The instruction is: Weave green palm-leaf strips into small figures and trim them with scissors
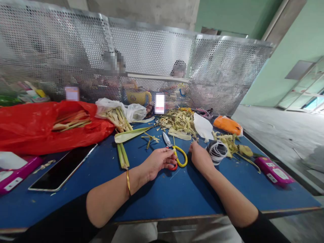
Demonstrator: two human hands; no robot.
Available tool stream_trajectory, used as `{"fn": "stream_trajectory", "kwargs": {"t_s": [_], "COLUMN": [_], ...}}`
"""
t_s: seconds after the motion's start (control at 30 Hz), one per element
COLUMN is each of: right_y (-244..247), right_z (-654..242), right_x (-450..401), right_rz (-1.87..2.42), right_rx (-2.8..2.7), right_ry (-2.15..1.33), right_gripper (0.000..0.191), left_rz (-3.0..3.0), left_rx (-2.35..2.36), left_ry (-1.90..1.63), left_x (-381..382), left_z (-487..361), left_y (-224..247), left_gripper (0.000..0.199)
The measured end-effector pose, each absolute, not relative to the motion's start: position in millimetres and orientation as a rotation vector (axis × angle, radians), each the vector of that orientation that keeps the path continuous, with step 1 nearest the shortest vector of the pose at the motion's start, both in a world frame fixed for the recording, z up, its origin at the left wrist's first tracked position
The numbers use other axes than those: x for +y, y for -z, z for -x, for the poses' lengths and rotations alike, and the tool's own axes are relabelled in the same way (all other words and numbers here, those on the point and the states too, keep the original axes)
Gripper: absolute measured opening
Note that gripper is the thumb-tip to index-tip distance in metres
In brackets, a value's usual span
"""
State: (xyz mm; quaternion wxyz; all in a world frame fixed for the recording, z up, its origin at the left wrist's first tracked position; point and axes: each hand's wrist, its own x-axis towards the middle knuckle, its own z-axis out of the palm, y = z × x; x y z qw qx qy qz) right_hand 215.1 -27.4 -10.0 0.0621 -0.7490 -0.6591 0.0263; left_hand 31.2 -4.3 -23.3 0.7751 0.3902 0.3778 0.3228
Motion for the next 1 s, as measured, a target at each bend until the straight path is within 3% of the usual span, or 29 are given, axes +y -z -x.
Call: {"fn": "stream_trajectory", "kwargs": {"t_s": [0.23,0.5,0.77,0.87,0.93,1.0], "right_y": [6,20,25,9,-10,-28], "right_z": [-212,-182,-156,-177,-200,-224], "right_x": [-44,-97,-122,-119,-110,-99], "right_rz": [2.112,1.301,1.078,1.151,1.544,1.931], "right_rx": [-2.000,-2.483,-2.724,-2.428,-2.026,-1.787], "right_ry": [0.019,0.291,0.359,0.496,0.701,0.891], "right_gripper": [0.015,0.021,0.017,0.022,0.023,0.042], "left_rz": [-0.840,-0.848,-0.658,-0.718,-0.770,-0.795], "left_rx": [0.832,0.719,0.705,0.761,0.797,0.808], "left_ry": [-0.677,-0.415,-0.261,-0.357,-0.434,-0.484], "left_x": [-7,-16,-18,-14,-10,-7], "left_z": [-31,-31,-27,-27,-26,-25], "left_y": [18,13,1,4,7,8], "left_gripper": [0.016,0.020,0.018,0.019,0.018,0.018]}}
